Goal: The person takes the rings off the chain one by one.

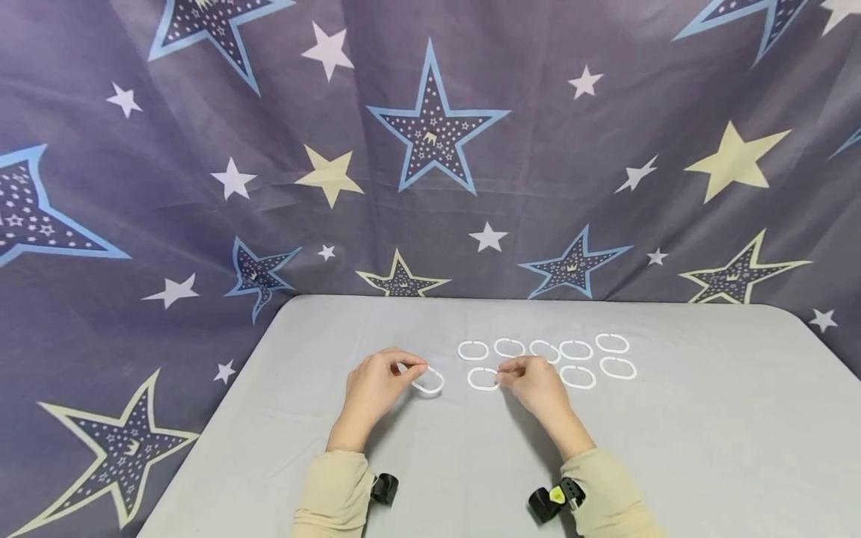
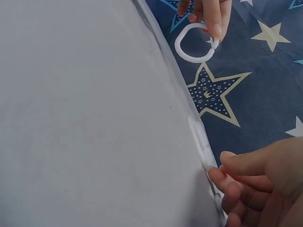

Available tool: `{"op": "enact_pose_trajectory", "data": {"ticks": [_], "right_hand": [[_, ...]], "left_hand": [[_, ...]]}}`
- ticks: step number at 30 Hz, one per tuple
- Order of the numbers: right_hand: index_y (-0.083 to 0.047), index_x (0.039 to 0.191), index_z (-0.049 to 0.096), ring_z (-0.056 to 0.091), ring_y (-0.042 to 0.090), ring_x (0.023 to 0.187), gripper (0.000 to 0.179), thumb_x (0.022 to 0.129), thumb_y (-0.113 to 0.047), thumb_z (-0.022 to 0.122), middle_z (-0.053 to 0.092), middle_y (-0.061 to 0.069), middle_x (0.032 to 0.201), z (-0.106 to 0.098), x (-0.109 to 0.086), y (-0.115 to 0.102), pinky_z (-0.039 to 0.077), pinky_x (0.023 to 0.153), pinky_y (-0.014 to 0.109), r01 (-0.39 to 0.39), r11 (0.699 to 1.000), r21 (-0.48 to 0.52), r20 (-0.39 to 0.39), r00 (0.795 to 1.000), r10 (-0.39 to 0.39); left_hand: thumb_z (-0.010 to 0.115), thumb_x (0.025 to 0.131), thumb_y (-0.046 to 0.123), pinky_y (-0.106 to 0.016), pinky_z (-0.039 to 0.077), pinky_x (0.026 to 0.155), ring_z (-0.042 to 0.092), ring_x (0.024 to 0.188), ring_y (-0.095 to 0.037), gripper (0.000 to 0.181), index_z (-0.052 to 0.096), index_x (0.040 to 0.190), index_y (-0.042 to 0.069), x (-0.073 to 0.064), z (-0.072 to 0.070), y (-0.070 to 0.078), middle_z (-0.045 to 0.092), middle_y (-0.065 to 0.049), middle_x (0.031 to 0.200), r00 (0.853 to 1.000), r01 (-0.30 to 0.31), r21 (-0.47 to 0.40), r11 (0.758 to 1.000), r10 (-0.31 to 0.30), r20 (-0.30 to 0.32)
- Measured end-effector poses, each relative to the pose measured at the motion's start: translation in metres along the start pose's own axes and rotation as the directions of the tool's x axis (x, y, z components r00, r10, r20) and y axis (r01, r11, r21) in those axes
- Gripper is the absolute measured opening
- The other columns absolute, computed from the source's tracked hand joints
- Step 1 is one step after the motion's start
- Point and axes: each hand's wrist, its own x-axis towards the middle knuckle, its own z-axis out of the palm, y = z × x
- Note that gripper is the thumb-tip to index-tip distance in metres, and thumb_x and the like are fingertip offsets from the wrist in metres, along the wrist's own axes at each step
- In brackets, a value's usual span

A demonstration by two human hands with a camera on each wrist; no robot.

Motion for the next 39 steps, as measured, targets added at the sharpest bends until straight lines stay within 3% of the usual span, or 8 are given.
{"op": "enact_pose_trajectory", "data": {"ticks": [9, 17, 22, 28, 39], "right_hand": [[-0.004, 0.097, 0.077, 0.060, 0.011, 0.061, 0.014, 0.087, -0.010, 0.069, 0.071, 0.000, 0.074, 0.004, 0.013, -0.006, 0.047, 0.062, 0.032, 0.011, 0.999, 0.047, 0.010, 1.000, -0.011], [-0.005, 0.099, 0.077, 0.062, 0.014, 0.066, 0.016, 0.088, -0.013, 0.069, 0.072, 0.000, 0.077, 0.002, 0.016, -0.009, 0.048, 0.068, 0.036, 0.009, 1.000, 0.025, 0.011, 1.000, -0.010], [-0.007, 0.101, 0.077, 0.064, 0.019, 0.075, 0.018, 0.089, -0.016, 0.069, 0.073, 0.002, 0.081, -0.003, 0.017, -0.014, 0.048, 0.073, 0.041, 0.003, 1.000, 0.012, -0.004, 1.000, -0.003], [-0.008, 0.102, 0.077, 0.064, 0.019, 0.076, 0.018, 0.090, -0.018, 0.069, 0.073, 0.003, 0.085, -0.003, 0.018, -0.018, 0.048, 0.074, 0.041, -0.003, 1.000, -0.001, 0.008, 1.000, 0.003], [-0.008, 0.102, 0.077, 0.065, 0.018, 0.075, 0.016, 0.089, -0.017, 0.071, 0.073, 0.002, 0.085, -0.001, 0.015, -0.018, 0.049, 0.072, 0.040, -0.003, 1.000, -0.009, 0.012, 1.000, 0.003]], "left_hand": [[0.077, 0.085, 0.040, -0.033, 0.044, 0.062, 0.057, 0.068, -0.004, 0.012, 0.079, 0.094, 0.032, 0.013, 0.000, -0.001, 0.069, 0.016, 0.080, 0.997, 0.044, 0.021, 0.999, -0.043, -0.058], [0.076, 0.087, 0.037, -0.037, 0.046, 0.065, 0.063, 0.072, -0.010, 0.010, 0.079, 0.092, 0.030, 0.030, 0.006, 0.005, 0.070, 0.016, 0.082, 0.994, 0.102, 0.049, 0.994, -0.100, -0.054], [0.077, 0.086, 0.036, -0.038, 0.047, 0.068, 0.065, 0.076, -0.014, 0.007, 0.079, 0.088, 0.030, 0.049, 0.009, 0.009, 0.069, 0.015, 0.078, 0.994, 0.108, 0.094, 0.990, -0.105, -0.039], [0.077, 0.086, 0.031, -0.042, 0.047, 0.073, 0.065, 0.077, -0.017, 0.005, 0.079, 0.086, 0.026, 0.066, 0.014, 0.004, 0.070, 0.012, 0.079, 0.995, 0.099, 0.160, 0.982, -0.100, -0.003], [0.078, 0.085, 0.029, -0.044, 0.047, 0.072, 0.067, 0.077, -0.021, 0.005, 0.078, 0.084, 0.024, 0.070, 0.021, -0.007, 0.073, 0.008, 0.082, 0.996, 0.065, 0.223, 0.973, -0.076, 0.040]]}}
